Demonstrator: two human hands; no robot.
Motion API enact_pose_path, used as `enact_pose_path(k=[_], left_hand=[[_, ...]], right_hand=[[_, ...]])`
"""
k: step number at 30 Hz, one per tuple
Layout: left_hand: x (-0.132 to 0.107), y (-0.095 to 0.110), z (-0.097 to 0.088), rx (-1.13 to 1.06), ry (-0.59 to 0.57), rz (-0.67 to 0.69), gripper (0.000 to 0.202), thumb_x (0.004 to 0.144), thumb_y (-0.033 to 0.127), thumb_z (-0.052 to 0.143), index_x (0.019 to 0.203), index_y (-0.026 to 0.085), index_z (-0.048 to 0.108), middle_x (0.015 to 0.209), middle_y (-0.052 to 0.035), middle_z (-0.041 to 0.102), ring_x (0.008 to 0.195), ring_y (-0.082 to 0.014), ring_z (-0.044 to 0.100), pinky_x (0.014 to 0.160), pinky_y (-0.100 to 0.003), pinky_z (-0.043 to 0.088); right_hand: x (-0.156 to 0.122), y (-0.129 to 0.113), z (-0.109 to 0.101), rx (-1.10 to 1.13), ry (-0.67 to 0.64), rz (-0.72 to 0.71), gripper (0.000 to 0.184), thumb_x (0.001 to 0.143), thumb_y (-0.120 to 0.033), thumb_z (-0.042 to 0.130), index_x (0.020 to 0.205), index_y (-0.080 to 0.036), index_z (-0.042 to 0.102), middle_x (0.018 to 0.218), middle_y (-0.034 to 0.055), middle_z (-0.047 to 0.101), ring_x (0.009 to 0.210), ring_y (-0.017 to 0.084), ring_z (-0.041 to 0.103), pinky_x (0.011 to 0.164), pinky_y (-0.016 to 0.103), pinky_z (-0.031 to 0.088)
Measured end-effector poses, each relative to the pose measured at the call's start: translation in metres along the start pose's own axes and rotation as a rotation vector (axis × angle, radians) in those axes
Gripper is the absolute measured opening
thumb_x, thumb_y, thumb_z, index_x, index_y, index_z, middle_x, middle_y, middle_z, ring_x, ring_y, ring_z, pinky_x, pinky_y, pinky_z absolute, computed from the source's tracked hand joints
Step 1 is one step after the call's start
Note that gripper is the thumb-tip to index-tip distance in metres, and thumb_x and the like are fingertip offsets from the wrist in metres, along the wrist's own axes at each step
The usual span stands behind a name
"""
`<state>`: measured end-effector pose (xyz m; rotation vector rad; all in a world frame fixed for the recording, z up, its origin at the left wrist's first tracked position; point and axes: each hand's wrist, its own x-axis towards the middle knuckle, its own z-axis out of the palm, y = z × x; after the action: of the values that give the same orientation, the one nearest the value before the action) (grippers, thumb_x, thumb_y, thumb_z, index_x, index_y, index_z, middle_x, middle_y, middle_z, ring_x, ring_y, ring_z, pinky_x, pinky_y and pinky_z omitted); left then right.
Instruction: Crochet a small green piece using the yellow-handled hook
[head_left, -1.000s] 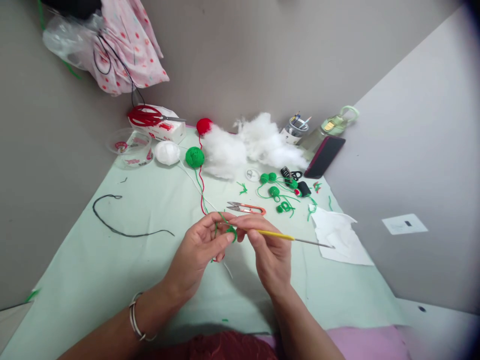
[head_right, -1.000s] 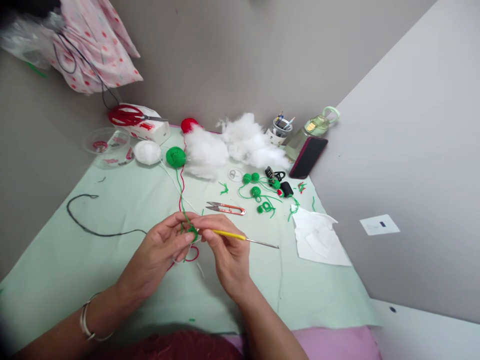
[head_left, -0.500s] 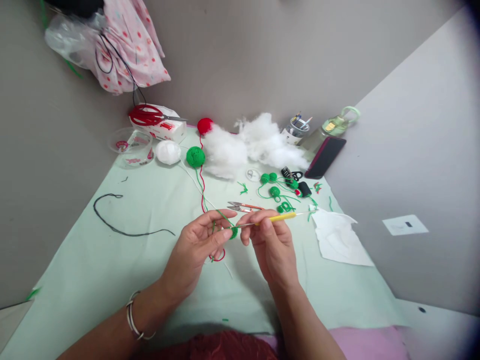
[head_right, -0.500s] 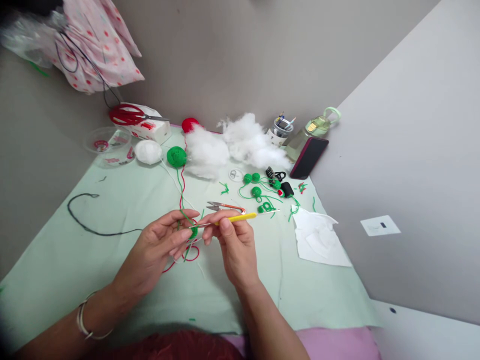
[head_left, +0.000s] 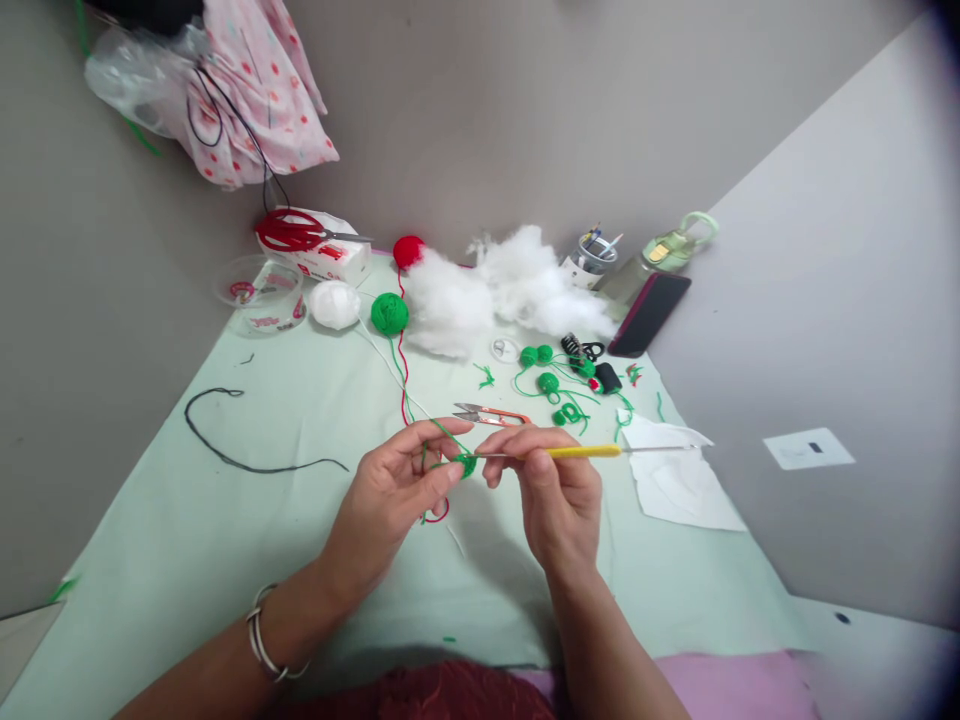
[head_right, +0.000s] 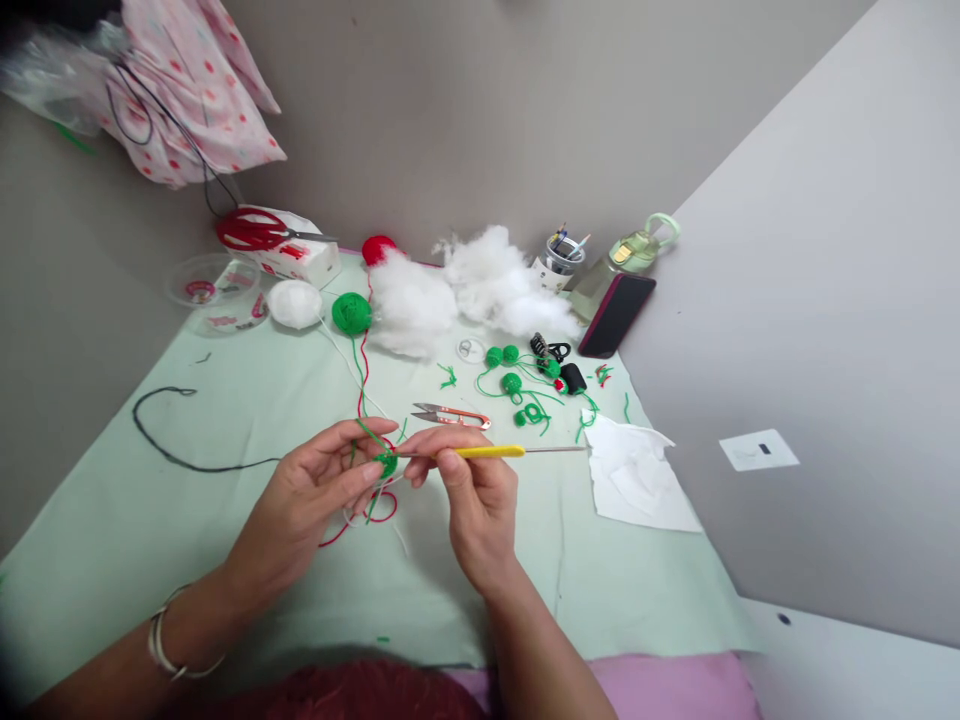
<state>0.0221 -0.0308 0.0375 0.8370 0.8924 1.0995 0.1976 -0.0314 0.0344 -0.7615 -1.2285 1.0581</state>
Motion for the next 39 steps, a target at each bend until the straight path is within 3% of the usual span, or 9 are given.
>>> enact_pose_path(k=[11,18,21,24,26,28,32,36,39], left_hand=[[-0.001,-0.001,0.003,0.081,0.09,0.041,0.026,0.085,0.026,0.082,0.111,0.026,0.082,0.081,0.0025,0.063,0.064,-0.0097,0.056,0.056,-0.02,0.049],[-0.001,0.0,0.005,0.142,0.154,0.067,0.029,0.082,0.026,0.086,0.11,0.024,0.082,0.082,0.0023,0.062,0.064,-0.0092,0.054,0.06,-0.02,0.052],[0.0,0.0,0.005,0.027,0.096,0.005,0.033,0.083,0.029,0.088,0.115,0.025,0.082,0.081,0.0032,0.061,0.06,-0.007,0.051,0.057,-0.018,0.048],[0.002,0.003,0.004,-0.214,-0.038,-0.17,0.041,0.084,0.033,0.088,0.123,0.025,0.081,0.069,0.0068,0.051,0.051,-0.003,0.034,0.048,-0.014,0.035],[0.004,0.007,0.002,-0.341,-0.084,-0.275,0.041,0.083,0.032,0.09,0.122,0.022,0.082,0.061,0.0102,0.039,0.049,-0.0023,0.022,0.045,-0.013,0.028],[0.006,0.01,0.001,-0.377,-0.071,-0.292,0.038,0.081,0.028,0.09,0.118,0.019,0.084,0.06,0.0115,0.034,0.049,-0.0021,0.016,0.044,-0.012,0.024],[0.004,0.009,0.003,-0.269,-0.046,-0.165,0.035,0.083,0.025,0.089,0.118,0.025,0.083,0.071,0.0066,0.054,0.047,-0.0004,0.025,0.042,-0.014,0.025],[0.0,0.003,0.01,-0.181,-0.041,-0.074,0.032,0.084,0.026,0.089,0.116,0.028,0.083,0.083,0.0039,0.064,0.048,-0.001,0.037,0.042,-0.016,0.028],[-0.001,0.002,0.012,-0.193,-0.008,-0.079,0.036,0.084,0.03,0.09,0.119,0.027,0.082,0.082,0.0043,0.064,0.048,-0.0011,0.039,0.042,-0.016,0.029]], right_hand=[[-0.001,-0.006,0.001,-0.324,-0.086,-0.22,0.022,0.108,-0.021,0.056,0.106,-0.025,0.077,0.094,0.0063,0.08,0.087,0.021,0.075,0.074,0.036,0.062],[-0.005,-0.004,-0.001,-0.619,-0.154,-0.383,0.024,0.107,-0.016,0.053,0.115,-0.024,0.074,0.103,0.0086,0.081,0.092,0.02,0.078,0.076,0.034,0.065],[-0.009,-0.003,0.0,-0.877,-0.194,-0.519,0.032,0.103,-0.009,0.058,0.124,-0.027,0.074,0.111,0.008,0.08,0.094,0.018,0.077,0.076,0.029,0.064],[-0.012,-0.002,0.001,-0.987,-0.195,-0.612,0.041,0.099,-0.003,0.063,0.131,-0.027,0.075,0.118,0.01,0.079,0.106,0.021,0.076,0.085,0.031,0.064],[-0.011,-0.003,0.001,-0.83,-0.132,-0.526,0.04,0.1,-0.007,0.063,0.131,-0.028,0.075,0.115,0.0098,0.079,0.103,0.022,0.076,0.083,0.034,0.065],[-0.008,-0.004,0.002,-0.564,-0.037,-0.331,0.031,0.103,-0.014,0.06,0.123,-0.03,0.078,0.104,0.0068,0.08,0.088,0.021,0.075,0.076,0.036,0.064],[0.0,-0.003,0.004,-0.21,0.025,-0.072,0.021,0.106,-0.027,0.061,0.105,-0.029,0.082,0.091,0.004,0.079,0.069,0.017,0.069,0.067,0.035,0.06],[-0.003,0.0,0.009,-0.336,-0.033,-0.154,0.021,0.104,-0.022,0.064,0.111,-0.03,0.082,0.097,0.0065,0.082,0.092,0.023,0.076,0.075,0.037,0.063],[-0.012,0.003,0.01,-0.522,-0.053,-0.265,0.034,0.102,-0.013,0.063,0.125,-0.034,0.079,0.106,0.007,0.081,0.095,0.022,0.076,0.076,0.036,0.064]])
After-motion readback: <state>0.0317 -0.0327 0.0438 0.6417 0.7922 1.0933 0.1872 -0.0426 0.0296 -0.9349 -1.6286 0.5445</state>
